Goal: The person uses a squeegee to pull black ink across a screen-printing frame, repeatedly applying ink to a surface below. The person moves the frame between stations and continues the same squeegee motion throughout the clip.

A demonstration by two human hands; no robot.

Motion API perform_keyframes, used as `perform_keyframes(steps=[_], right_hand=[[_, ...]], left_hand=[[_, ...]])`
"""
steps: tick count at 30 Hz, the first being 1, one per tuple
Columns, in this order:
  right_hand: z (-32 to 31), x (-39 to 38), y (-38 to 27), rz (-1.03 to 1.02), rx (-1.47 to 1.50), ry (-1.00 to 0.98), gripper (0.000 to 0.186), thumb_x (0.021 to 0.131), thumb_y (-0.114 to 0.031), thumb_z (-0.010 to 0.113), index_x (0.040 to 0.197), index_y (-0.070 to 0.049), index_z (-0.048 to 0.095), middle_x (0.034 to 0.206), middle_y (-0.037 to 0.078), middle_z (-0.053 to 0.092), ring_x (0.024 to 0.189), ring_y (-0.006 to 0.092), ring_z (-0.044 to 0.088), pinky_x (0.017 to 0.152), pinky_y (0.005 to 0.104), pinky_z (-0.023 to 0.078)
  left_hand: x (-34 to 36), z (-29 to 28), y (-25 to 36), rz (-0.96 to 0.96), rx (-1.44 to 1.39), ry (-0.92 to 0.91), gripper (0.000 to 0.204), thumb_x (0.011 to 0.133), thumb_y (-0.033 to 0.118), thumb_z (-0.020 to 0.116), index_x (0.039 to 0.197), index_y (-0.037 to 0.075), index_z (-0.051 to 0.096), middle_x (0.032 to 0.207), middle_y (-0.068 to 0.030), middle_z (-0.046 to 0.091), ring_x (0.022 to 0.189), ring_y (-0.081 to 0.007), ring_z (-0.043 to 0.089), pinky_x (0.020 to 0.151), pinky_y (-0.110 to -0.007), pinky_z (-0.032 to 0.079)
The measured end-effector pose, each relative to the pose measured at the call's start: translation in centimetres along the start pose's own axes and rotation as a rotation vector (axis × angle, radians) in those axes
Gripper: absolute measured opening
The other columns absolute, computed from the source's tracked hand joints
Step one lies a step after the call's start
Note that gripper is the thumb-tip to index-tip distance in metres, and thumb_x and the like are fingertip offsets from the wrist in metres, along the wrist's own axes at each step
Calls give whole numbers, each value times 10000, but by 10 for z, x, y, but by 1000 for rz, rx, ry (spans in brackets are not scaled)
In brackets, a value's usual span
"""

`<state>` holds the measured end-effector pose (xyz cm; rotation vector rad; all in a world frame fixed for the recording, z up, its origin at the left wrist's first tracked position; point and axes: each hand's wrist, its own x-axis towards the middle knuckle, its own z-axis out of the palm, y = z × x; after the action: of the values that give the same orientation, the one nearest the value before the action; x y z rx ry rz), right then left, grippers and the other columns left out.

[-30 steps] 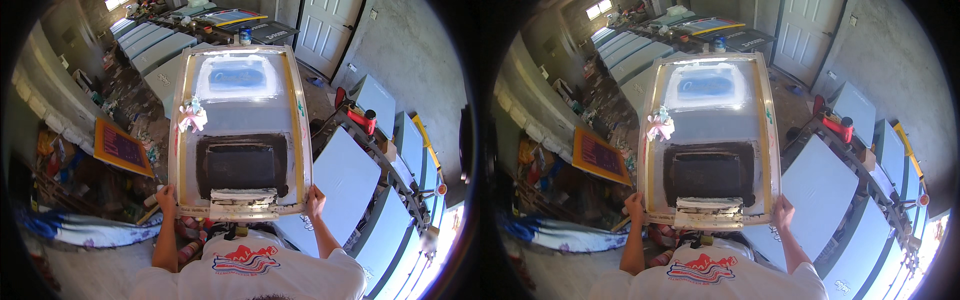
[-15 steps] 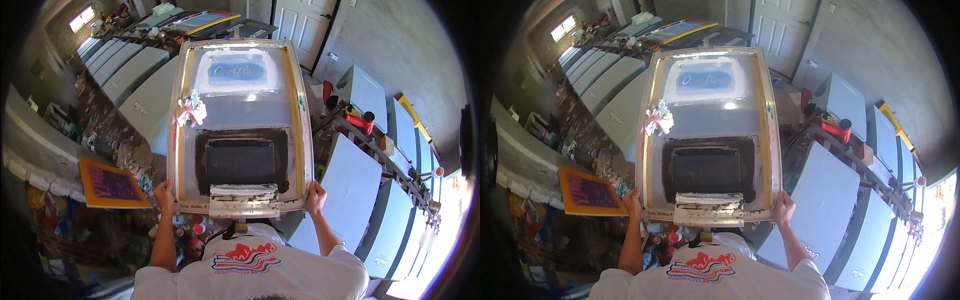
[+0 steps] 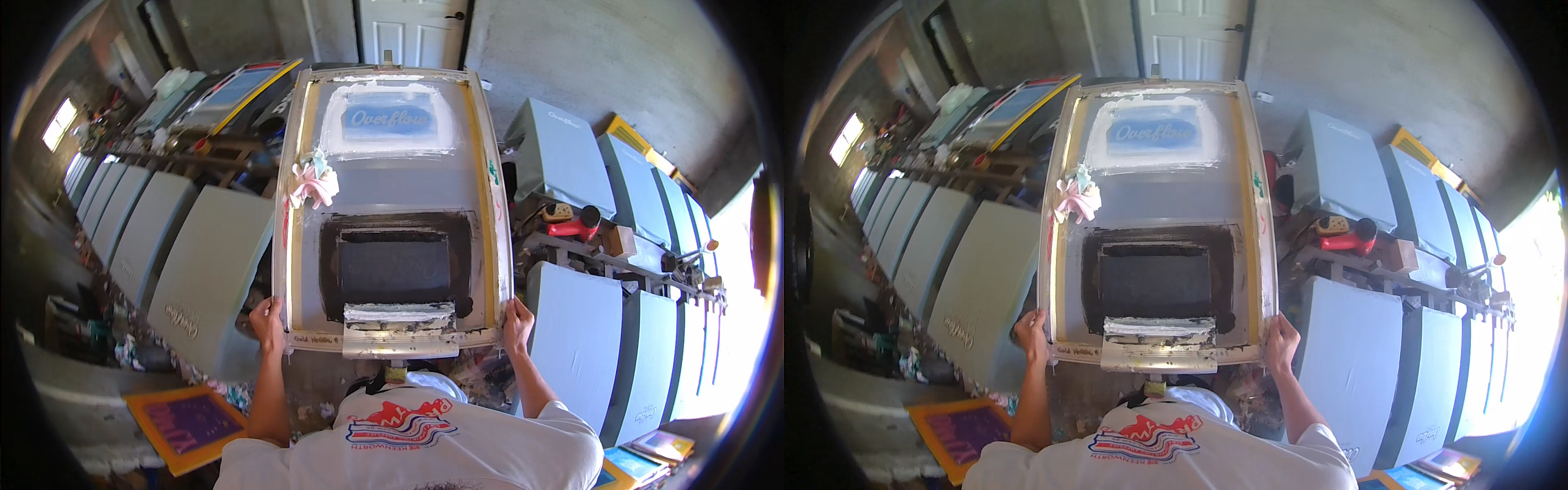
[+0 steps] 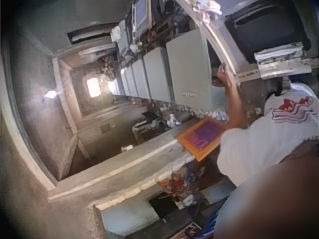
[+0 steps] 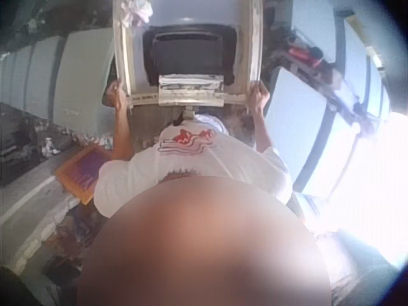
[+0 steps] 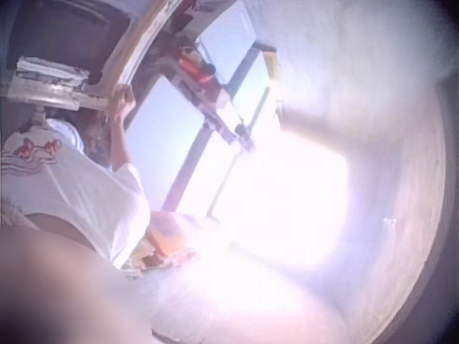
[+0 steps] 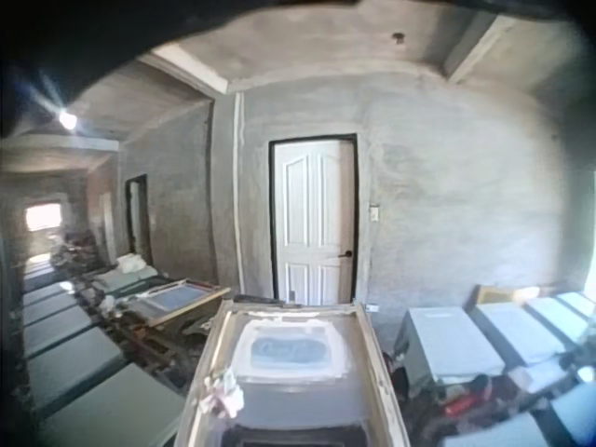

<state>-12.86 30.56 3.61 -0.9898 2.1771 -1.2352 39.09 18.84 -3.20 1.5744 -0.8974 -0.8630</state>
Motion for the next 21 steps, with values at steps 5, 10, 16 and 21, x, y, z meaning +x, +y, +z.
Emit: perform_keyframes(steps=[5,10,16,21], right_hand=[[173,-342,-13,-32,-79,-9,359,1011,-211,543,1247,28,669,879,145,719,842,107,586,786,320,496],[342,-685,26,-31,-72,-2,359,1008,-194,546,1257,36,665,917,149,749,870,104,616,799,310,504],[483,-941,157,-49,-20,-33,345,1011,-163,549,1260,39,674,946,98,757,881,80,619,794,276,500],[682,-1078,111,-98,-4,-26,331,1024,-155,550,1245,54,681,937,40,729,860,73,606,775,265,497]], left_hand=[[-3,-370,-129,-37,-50,-10,227,922,98,678,1011,-106,726,860,-71,712,792,-133,616,739,-299,480],[-23,-728,-297,-84,-115,12,222,921,109,679,990,-98,720,850,-54,696,783,-122,595,727,-292,466],[-79,-955,-501,-85,-161,36,191,916,96,680,806,-56,643,744,8,566,714,-94,476,652,-297,389],[67,-1159,-587,-17,-174,77,239,912,102,689,737,-19,582,714,29,510,685,-81,409,611,-289,325]])
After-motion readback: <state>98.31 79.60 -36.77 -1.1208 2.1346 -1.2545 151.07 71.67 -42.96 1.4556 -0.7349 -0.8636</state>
